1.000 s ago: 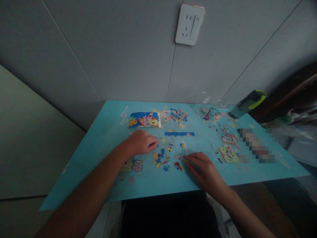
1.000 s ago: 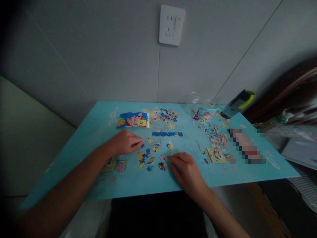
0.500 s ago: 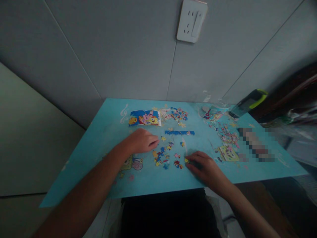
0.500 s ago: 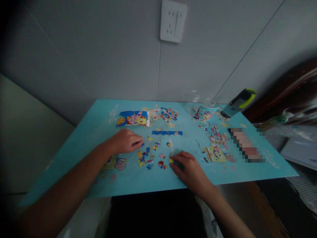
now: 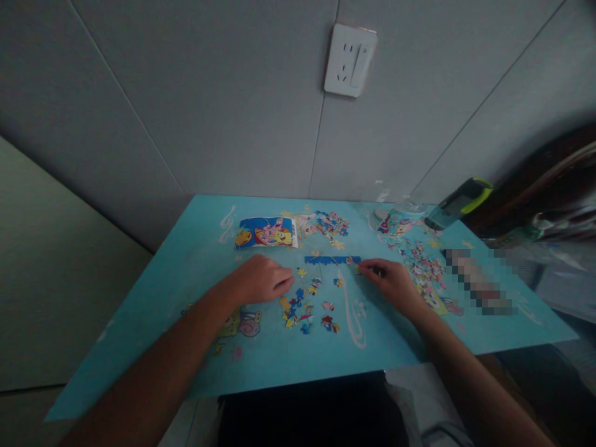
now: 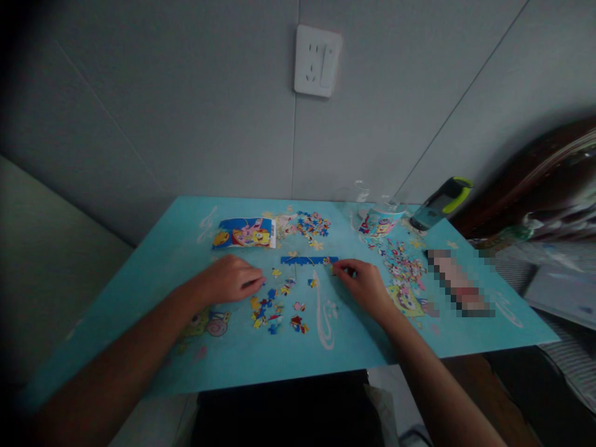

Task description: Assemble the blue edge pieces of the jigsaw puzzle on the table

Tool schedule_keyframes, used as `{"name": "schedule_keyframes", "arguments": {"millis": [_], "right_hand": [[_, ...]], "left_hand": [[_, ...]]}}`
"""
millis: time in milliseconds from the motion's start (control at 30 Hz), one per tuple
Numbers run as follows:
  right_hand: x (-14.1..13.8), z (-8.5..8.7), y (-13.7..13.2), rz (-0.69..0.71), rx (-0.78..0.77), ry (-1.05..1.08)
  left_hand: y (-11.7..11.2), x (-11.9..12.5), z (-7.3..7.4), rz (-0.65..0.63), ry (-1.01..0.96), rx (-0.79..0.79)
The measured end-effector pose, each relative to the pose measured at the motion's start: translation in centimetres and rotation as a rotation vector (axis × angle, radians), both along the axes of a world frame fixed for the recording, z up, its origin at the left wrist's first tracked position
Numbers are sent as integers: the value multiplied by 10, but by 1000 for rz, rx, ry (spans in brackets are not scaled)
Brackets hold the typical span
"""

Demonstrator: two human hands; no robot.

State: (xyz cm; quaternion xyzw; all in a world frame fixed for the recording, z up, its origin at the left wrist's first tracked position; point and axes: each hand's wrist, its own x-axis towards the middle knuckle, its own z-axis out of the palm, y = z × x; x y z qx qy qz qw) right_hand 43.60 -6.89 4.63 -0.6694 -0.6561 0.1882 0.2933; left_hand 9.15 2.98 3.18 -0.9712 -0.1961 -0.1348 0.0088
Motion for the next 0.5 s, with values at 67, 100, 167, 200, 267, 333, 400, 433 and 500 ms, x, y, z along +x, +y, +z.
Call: {"name": "schedule_keyframes", "arguments": {"millis": [67, 100, 167, 200, 267, 333, 400, 433, 500], "right_hand": [[8, -2, 19, 4, 7, 9], [10, -4, 24, 6, 9, 17], [12, -9, 29, 10, 5, 36], [11, -12, 28, 13, 1, 45], [10, -16, 24, 17, -10, 60], [10, -18, 20, 27, -20, 63], [9, -18, 17, 49, -8, 45], [8, -17, 17, 65, 5, 29], [7, -15, 17, 89, 37, -13]], "left_hand": [[0, -1, 0, 4, 1, 13], [0, -1, -1, 8, 1, 21], [1, -3, -1, 15, -1, 34], [2, -4, -1, 17, -3, 37], [3, -6, -2, 20, 0, 34], [3, -8, -3, 22, 10, 30], [2, -9, -4, 20, 21, 27], [2, -9, -4, 15, 24, 25], [2, -9, -3, 9, 22, 19]]}}
